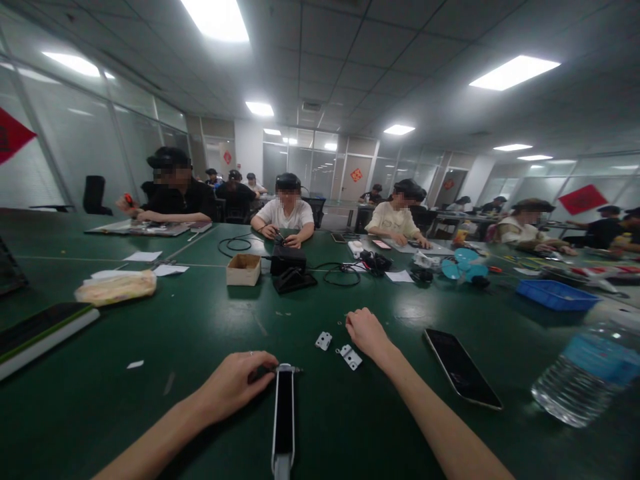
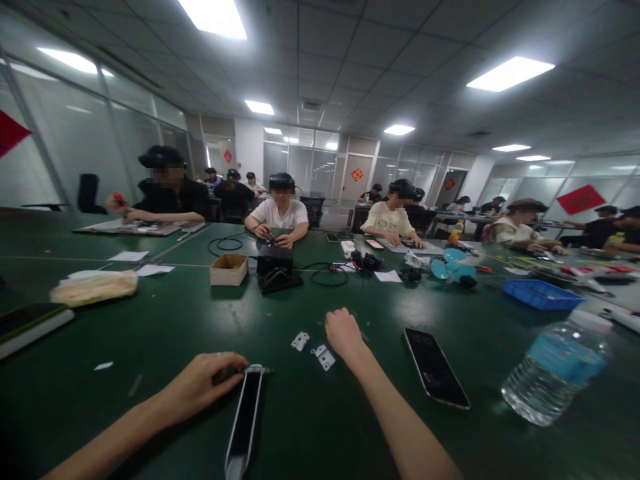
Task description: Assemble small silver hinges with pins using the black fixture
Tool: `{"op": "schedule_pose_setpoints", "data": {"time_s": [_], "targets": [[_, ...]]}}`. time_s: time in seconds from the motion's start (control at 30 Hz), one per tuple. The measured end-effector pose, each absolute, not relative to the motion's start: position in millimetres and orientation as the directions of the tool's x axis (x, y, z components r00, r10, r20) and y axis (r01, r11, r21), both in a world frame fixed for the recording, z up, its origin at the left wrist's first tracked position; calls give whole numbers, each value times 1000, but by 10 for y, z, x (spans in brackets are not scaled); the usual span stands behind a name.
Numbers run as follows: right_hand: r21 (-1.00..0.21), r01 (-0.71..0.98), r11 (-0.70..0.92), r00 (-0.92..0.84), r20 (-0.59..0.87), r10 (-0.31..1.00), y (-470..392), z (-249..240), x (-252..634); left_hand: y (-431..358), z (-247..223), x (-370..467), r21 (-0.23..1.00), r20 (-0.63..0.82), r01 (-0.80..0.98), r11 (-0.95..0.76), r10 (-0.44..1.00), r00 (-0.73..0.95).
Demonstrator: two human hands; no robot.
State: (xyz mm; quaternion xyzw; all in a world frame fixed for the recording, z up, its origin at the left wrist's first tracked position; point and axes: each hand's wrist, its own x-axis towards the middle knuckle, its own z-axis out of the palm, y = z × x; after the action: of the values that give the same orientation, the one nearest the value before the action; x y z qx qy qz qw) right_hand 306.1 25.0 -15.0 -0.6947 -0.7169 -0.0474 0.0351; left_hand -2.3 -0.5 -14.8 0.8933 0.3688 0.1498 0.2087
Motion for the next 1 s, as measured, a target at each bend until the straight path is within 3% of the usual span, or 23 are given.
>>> {"op": "schedule_pose_setpoints", "data": {"time_s": [0.57,1.0], "targets": [[80,996,45,-55,132,990,290,-199,3024,-50,-117,-9,491,118,558,-669,685,719],[25,1000,-15,11,154,988,311,-280,3063,-54,-111,-12,464,136,557,-689,677,723]]}}
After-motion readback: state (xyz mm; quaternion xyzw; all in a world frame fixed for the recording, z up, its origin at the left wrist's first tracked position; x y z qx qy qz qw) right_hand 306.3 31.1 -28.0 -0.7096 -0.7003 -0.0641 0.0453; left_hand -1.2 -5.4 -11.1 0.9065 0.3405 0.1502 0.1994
